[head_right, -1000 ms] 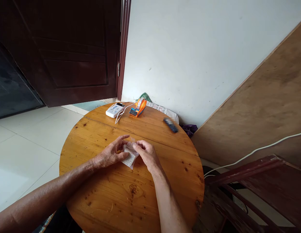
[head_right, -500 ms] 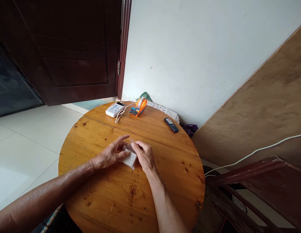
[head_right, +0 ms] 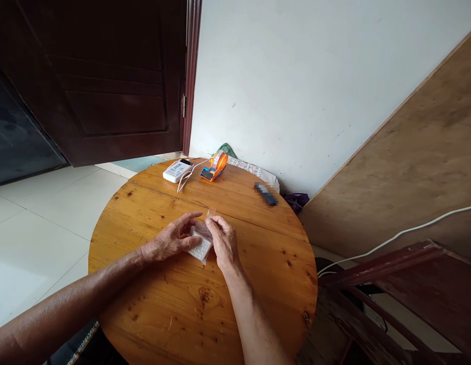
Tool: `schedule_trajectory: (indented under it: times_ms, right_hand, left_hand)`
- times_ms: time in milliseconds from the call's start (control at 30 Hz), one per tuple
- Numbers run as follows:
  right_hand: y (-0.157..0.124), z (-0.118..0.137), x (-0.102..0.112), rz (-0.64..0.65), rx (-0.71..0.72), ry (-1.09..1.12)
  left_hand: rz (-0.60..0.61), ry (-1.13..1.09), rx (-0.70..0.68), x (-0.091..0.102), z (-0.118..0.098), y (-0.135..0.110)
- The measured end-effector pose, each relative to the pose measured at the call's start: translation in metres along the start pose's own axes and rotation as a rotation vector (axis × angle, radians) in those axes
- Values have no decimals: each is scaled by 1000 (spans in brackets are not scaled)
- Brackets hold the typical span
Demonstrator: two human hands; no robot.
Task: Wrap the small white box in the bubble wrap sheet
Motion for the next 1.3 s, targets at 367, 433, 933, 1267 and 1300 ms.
schedule_trajectory:
  times_ms: [367, 433, 933, 1267, 1300]
  right_hand:
    - [0, 9, 2, -22, 75, -111]
    - [-4, 18, -1, -6, 135, -202]
    - [-16, 28, -13, 20, 422, -489]
    - [-17, 27, -8, -2, 418, -574]
    - [-18, 28, -7, -1, 424, -579]
  left_hand:
    - [-73, 130, -16, 9, -4, 0]
    - [-98, 178, -20, 12, -5, 1]
    - [-283, 523, -72, 29, -22, -5]
    - [-149, 761, -342, 10, -40, -22]
    - [-165, 753, -346, 11, -38, -20]
Point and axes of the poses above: each hand's wrist, its own y-axis towards the middle knuckle, its own x-axis out of the back of the hand, z = x × y, the point moved 10 cm from there along y, towards the middle knuckle, and after that the axes turned 3 degrees about -y, right-handed, at the moved point
